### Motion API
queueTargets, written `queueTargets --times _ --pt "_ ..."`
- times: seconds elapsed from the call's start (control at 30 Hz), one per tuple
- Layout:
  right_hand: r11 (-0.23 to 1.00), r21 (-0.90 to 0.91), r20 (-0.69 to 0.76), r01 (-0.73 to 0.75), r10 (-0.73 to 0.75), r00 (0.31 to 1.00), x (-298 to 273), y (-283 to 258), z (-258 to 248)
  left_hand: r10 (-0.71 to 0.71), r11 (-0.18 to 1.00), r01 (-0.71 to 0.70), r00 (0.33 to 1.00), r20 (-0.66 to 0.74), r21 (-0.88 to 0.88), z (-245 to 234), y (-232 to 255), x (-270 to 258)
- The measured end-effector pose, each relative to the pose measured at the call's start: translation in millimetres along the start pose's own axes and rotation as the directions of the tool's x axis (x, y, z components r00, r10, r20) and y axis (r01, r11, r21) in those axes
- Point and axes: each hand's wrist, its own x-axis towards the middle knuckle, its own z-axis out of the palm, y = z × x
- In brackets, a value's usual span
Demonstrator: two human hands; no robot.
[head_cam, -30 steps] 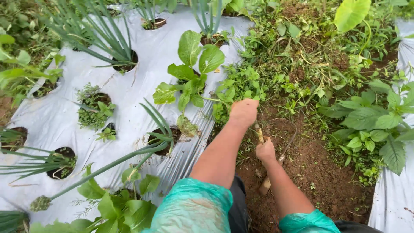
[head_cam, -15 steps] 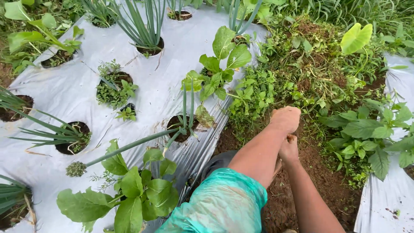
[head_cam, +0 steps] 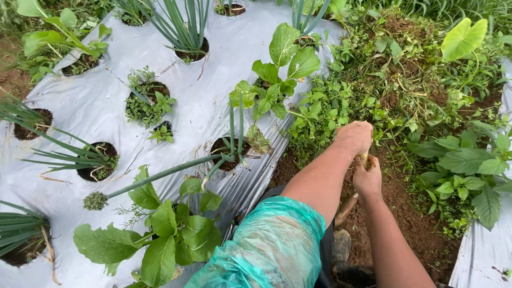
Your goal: The person uses a hand hoe to loosen soil and remove weeds from a garden bed covered with white plastic mulch. They then pull out weeds by hand from around the base of the plants and clear the area.
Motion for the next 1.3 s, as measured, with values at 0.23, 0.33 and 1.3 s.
queueTargets --times 0.23,0.33,1.3 --pt "0.892 0.437 0.066 0.116 -0.161 0.985 -7 -65 18 -0.089 0.995 0.081 0.988 -0.123 -0.066 -54 -25 -26" --pt "0.846 0.517 0.076 0.131 -0.198 0.977 -11 -88 26 -0.092 0.996 0.094 0.985 -0.145 0.008 -71 -23 -42" --pt "0.423 0.68 0.083 0.598 -0.856 0.511 -197 -312 5 -0.069 0.998 0.054 0.72 -0.69 -0.043 -330 -47 -303"
